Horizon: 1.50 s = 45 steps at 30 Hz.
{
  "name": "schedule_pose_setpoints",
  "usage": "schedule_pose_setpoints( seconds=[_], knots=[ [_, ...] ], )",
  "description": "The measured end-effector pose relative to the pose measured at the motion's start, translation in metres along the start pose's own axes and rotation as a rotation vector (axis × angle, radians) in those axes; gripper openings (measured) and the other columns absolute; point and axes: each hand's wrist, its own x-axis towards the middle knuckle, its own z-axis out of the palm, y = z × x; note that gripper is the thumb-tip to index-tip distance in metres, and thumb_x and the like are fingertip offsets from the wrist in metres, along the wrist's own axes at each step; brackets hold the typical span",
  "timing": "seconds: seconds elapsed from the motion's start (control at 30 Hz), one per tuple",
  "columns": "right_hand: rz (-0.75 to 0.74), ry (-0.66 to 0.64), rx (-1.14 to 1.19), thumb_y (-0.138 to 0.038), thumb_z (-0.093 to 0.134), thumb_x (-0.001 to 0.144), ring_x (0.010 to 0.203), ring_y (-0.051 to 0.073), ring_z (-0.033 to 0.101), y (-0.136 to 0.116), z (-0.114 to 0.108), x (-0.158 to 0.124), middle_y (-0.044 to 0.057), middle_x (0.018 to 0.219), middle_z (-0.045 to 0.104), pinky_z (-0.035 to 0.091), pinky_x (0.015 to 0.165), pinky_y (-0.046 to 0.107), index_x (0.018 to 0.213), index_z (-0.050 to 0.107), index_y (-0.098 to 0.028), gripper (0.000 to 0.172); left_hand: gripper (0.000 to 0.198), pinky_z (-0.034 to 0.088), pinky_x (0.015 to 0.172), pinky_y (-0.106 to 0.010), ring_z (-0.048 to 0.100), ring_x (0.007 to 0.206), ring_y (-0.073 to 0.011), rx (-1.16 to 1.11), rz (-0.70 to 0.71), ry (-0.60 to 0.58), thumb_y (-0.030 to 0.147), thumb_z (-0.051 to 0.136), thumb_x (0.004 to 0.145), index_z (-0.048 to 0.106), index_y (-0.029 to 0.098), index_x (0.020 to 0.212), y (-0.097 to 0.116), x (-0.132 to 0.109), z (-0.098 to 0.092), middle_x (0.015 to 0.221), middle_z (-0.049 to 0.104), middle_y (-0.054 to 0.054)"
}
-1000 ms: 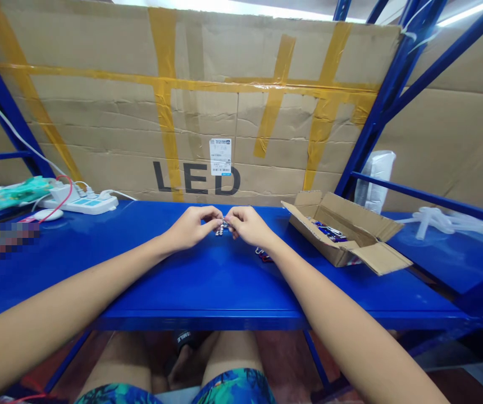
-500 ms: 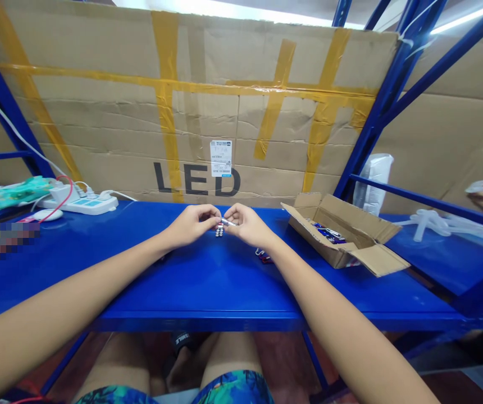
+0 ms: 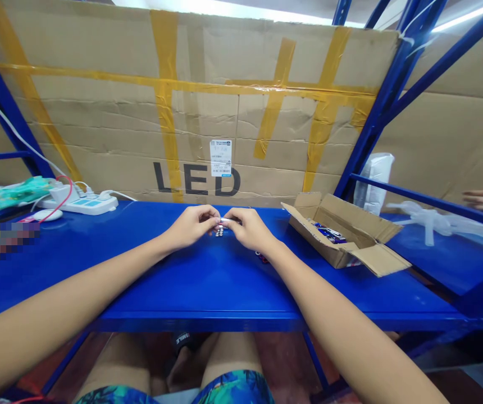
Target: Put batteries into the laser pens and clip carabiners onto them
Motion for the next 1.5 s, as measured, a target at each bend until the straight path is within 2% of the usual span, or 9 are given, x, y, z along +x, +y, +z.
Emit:
schedule_pose_setpoints(
  seconds=[0.27, 0.47, 0.77, 0.97, 1.07, 1.2, 1.27, 1.4, 1.5],
  knots=[
    [0.309, -0.188, 0.52, -0.037, 0.061, 0.084, 0.039, 0.005, 0.033, -0.001, -0.002, 0.0, -0.005, 0.054, 0.048, 0.024, 0.039, 0.021, 0.068, 0.055, -0.016, 0.027, 0.011, 0.045, 0.066, -0.026, 0.059, 0.067, -0.0127, 0.217, 0.198, -0.016, 0.017, 0.052, 0.087, 0.06, 0.016, 0.081, -0.001, -0.002, -0.002, 0.073, 0.066, -0.001],
    [0.543, -0.399, 0.881, -0.028, 0.065, 0.08, 0.04, 0.001, 0.013, 0.002, -0.011, 0.001, -0.005, 0.055, 0.047, 0.012, 0.034, 0.016, 0.074, 0.061, -0.012, 0.017, 0.011, 0.046, 0.069, -0.027, 0.063, 0.073, -0.0142, 0.349, 0.343, -0.046, 0.015, 0.051, 0.088, 0.061, 0.018, 0.088, 0.002, -0.004, -0.002, 0.082, 0.07, -0.003],
    [0.616, -0.54, 1.088, -0.023, 0.066, 0.077, 0.041, 0.001, 0.007, 0.007, -0.015, 0.002, -0.007, 0.053, 0.042, 0.012, 0.028, 0.012, 0.079, 0.061, -0.01, 0.014, 0.015, 0.048, 0.072, -0.03, 0.063, 0.079, -0.0173, 0.476, 0.444, -0.036, 0.013, 0.045, 0.09, 0.059, 0.018, 0.092, 0.003, -0.004, 0.001, 0.087, 0.069, -0.006],
    [0.591, -0.52, 1.122, -0.025, 0.069, 0.077, 0.038, 0.0, 0.011, 0.004, -0.017, 0.001, -0.006, 0.053, 0.044, 0.019, 0.027, 0.012, 0.08, 0.061, -0.01, 0.017, 0.014, 0.046, 0.07, -0.03, 0.06, 0.077, -0.0163, 0.432, 0.426, -0.028, 0.012, 0.044, 0.089, 0.056, 0.018, 0.091, 0.01, -0.004, 0.001, 0.084, 0.067, -0.005],
    [0.534, -0.418, 1.066, -0.028, 0.068, 0.081, 0.04, 0.004, 0.032, -0.006, -0.018, 0.001, -0.002, 0.058, 0.052, 0.038, 0.034, 0.016, 0.084, 0.062, -0.012, 0.018, 0.01, 0.046, 0.071, -0.029, 0.059, 0.075, -0.0147, 0.326, 0.324, 0.023, 0.013, 0.047, 0.088, 0.056, 0.018, 0.087, 0.015, -0.001, -0.001, 0.082, 0.066, -0.003],
    [0.482, -0.307, 0.891, -0.045, 0.062, 0.087, 0.07, 0.015, 0.063, -0.01, -0.02, 0.005, 0.01, 0.086, 0.067, 0.059, 0.063, 0.031, 0.094, 0.064, -0.013, 0.033, 0.005, 0.049, 0.079, -0.032, 0.062, 0.083, -0.0161, 0.152, 0.218, 0.102, 0.018, 0.055, 0.083, 0.059, 0.017, 0.085, 0.014, 0.004, -0.007, 0.088, 0.068, -0.005],
    [0.49, -0.204, 0.714, -0.05, 0.058, 0.089, 0.075, 0.017, 0.065, -0.004, -0.025, 0.007, 0.012, 0.089, 0.068, 0.059, 0.069, 0.032, 0.093, 0.065, -0.013, 0.038, 0.004, 0.051, 0.082, -0.034, 0.065, 0.088, -0.017, 0.015, 0.153, 0.13, 0.02, 0.057, 0.081, 0.057, 0.016, 0.081, 0.012, 0.005, -0.01, 0.094, 0.07, -0.008],
    [0.544, 0.021, 0.074, -0.048, 0.061, 0.087, 0.052, 0.013, 0.056, 0.011, -0.043, 0.008, 0.006, 0.063, 0.063, 0.047, 0.05, 0.027, 0.072, 0.063, -0.014, 0.037, 0.012, 0.052, 0.078, -0.033, 0.069, 0.086, -0.0178, -0.156, 0.048, 0.195, 0.019, 0.057, 0.079, 0.047, 0.018, 0.072, 0.011, 0.006, -0.012, 0.092, 0.073, -0.01],
    [0.605, -0.239, -0.267, -0.044, 0.066, 0.082, 0.042, 0.013, 0.05, 0.016, -0.055, 0.004, 0.005, 0.052, 0.06, 0.039, 0.045, 0.029, 0.053, 0.058, -0.016, 0.04, 0.013, 0.053, 0.072, -0.031, 0.069, 0.08, -0.0176, -0.19, 0.011, 0.246, 0.018, 0.054, 0.082, 0.044, 0.019, 0.073, 0.012, 0.006, -0.009, 0.079, 0.072, -0.007]
  ],
)
